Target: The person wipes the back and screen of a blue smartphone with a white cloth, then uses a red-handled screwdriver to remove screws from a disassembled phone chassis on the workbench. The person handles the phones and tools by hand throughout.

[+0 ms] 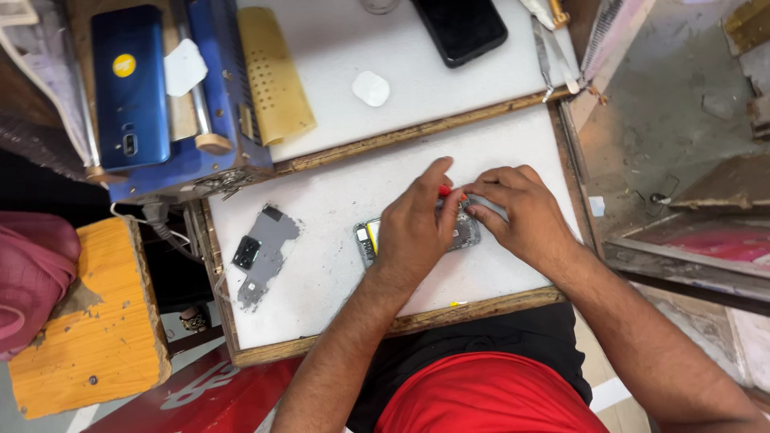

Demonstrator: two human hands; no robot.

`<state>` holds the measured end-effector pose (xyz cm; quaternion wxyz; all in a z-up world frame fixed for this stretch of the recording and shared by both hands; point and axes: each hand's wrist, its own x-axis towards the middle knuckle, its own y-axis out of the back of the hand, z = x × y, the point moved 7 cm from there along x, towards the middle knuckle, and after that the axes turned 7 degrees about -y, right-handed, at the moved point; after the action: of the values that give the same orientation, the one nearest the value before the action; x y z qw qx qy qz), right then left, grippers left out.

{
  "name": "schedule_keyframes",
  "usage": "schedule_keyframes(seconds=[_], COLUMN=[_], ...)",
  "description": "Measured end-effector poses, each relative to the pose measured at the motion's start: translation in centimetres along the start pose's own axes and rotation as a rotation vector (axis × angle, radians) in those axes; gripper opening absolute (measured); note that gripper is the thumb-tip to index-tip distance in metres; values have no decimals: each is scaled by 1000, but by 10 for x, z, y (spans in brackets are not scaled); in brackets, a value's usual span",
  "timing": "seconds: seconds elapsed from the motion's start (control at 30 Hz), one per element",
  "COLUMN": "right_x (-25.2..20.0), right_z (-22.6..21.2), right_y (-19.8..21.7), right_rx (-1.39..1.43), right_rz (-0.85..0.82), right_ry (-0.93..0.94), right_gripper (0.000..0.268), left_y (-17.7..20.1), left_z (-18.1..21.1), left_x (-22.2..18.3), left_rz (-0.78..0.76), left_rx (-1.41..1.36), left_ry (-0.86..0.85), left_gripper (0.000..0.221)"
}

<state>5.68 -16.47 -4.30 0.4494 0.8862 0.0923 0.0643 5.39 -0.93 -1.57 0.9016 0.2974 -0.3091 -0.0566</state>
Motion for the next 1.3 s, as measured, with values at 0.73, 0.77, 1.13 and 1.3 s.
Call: schedule_keyframes(seconds=[0.73,0.77,1.13,1.3], right_x=[-4,-3,-4,-2], right_z=[12,12,15,7], right_y=[-3,-3,-7,-2], right_rx=[14,16,9,-14], right_rz=[17,12,-73,-13], right_ry=[-14,-14,-81,-26], right_gripper=[32,32,26,25], left_y=[-32,-26,-8,-5], left_z=[7,17,40,39], left_x=[25,32,38,43], left_rz=[-620,-480,-299,-379], left_rx=[333,258,174,345], left_ry=[111,11,-253,-129], left_gripper=[35,34,38,17])
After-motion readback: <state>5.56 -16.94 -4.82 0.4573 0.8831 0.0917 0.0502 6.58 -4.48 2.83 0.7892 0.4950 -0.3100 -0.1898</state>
